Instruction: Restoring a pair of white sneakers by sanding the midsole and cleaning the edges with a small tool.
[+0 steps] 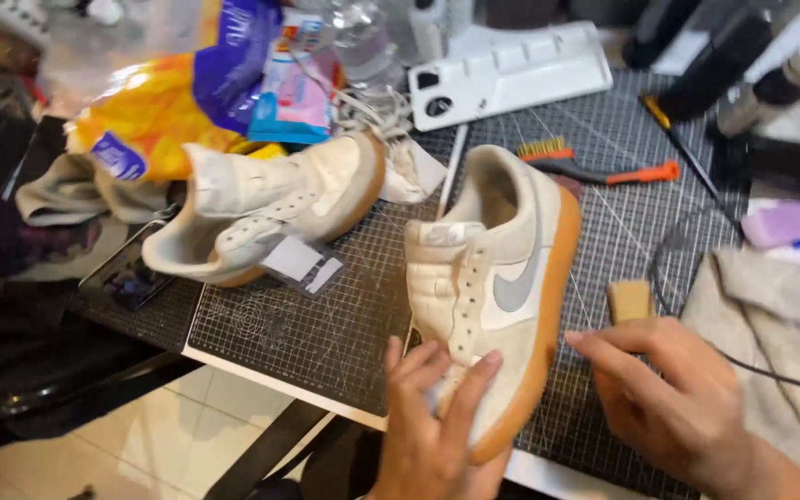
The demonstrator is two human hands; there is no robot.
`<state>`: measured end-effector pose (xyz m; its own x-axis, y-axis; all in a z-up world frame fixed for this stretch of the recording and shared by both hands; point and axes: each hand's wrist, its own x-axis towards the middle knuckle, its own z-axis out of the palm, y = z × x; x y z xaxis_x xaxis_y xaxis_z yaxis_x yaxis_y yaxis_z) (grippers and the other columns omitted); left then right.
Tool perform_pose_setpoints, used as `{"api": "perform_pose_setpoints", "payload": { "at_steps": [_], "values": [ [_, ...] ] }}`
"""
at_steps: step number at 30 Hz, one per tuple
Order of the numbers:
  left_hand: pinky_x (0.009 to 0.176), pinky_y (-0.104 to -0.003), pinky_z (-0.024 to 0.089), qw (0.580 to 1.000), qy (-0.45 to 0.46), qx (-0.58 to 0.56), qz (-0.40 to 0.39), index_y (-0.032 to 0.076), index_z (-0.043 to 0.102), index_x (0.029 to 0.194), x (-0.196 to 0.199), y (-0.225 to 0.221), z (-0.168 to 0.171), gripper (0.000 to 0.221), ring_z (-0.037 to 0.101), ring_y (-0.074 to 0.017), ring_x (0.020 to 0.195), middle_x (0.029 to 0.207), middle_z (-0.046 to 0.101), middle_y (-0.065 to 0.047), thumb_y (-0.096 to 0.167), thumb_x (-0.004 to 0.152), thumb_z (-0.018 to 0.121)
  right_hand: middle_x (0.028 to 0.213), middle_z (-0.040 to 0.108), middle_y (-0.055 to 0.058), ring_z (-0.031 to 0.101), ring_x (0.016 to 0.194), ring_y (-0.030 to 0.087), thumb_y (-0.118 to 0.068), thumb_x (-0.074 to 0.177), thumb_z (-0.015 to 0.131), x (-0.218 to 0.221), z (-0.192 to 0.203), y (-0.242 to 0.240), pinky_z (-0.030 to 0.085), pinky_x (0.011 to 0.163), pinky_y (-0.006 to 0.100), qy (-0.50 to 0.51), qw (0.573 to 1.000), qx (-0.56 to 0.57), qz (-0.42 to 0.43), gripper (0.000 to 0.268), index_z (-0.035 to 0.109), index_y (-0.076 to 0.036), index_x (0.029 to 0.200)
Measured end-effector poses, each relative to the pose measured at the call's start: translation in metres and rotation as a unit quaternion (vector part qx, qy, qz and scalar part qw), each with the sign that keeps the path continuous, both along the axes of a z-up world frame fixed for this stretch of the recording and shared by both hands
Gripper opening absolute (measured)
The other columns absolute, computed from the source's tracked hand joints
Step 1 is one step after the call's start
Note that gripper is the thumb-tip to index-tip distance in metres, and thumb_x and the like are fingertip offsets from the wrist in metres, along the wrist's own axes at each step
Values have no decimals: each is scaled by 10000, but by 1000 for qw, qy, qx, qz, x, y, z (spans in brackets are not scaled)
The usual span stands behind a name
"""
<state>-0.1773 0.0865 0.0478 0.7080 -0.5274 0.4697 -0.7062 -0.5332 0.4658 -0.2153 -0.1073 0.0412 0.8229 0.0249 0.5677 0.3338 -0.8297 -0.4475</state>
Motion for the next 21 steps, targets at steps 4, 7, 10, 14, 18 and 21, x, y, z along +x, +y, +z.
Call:
{"api": "perform_pose_setpoints", "payload": {
  "at_steps": [4, 7, 10, 14, 18, 21],
  "values": [
    [901, -505, 483, 1000, -9, 15, -24, 73, 533, 1143, -8, -14, -19, 441, 474, -403, 1021, 998, 370, -177, 144, 721, 638, 782, 587, 93, 555, 629, 199, 20, 800, 504, -9, -10, -2, 462, 569, 290, -7, 1000, 16, -25, 154, 625, -27, 884],
    [859, -465, 503, 998, -38, 43, -19, 81, 569, 1107, -11, -22, -23, 329, 481, -343, 968, 964, 406, -167, 197, 798, 571, 786, 580, 87, 541, 622, 193, -12, 800, 501, -12, -16, -2, 450, 561, 278, 4, 999, 42, -8, 147, 623, -29, 880],
    [875, -450, 485, 997, -46, 66, 9, 100, 584, 1093, -15, -24, -31, 320, 479, -307, 950, 958, 423, -145, 259, 819, 541, 770, 572, 110, 536, 607, 217, -17, 784, 522, -11, -18, -1, 452, 544, 303, 4, 998, 53, 37, 126, 599, 5, 882],
    [882, -419, 463, 997, -47, 61, 32, 115, 583, 1061, -13, -20, -39, 382, 499, -298, 942, 974, 434, -160, 304, 733, 532, 784, 582, 103, 537, 597, 222, -22, 778, 527, -9, -25, -2, 450, 535, 300, 4, 999, 34, 26, 93, 580, -8, 853],
    [905, -451, 449, 997, -12, 60, 45, 124, 577, 1082, -14, -21, -37, 414, 468, -319, 957, 971, 428, -159, 312, 714, 572, 777, 590, 119, 549, 600, 234, -41, 785, 518, -7, -27, 4, 465, 536, 317, -5, 999, 34, 31, 108, 583, -2, 862],
    [866, -408, 489, 999, -13, 33, 35, 103, 576, 1034, -13, -23, -37, 392, 462, -291, 926, 955, 409, -169, 275, 682, 592, 757, 578, 98, 529, 568, 219, -25, 784, 504, -8, -30, 8, 436, 509, 313, 1, 1000, 27, -9, 93, 588, -16, 824]
  ]
}}
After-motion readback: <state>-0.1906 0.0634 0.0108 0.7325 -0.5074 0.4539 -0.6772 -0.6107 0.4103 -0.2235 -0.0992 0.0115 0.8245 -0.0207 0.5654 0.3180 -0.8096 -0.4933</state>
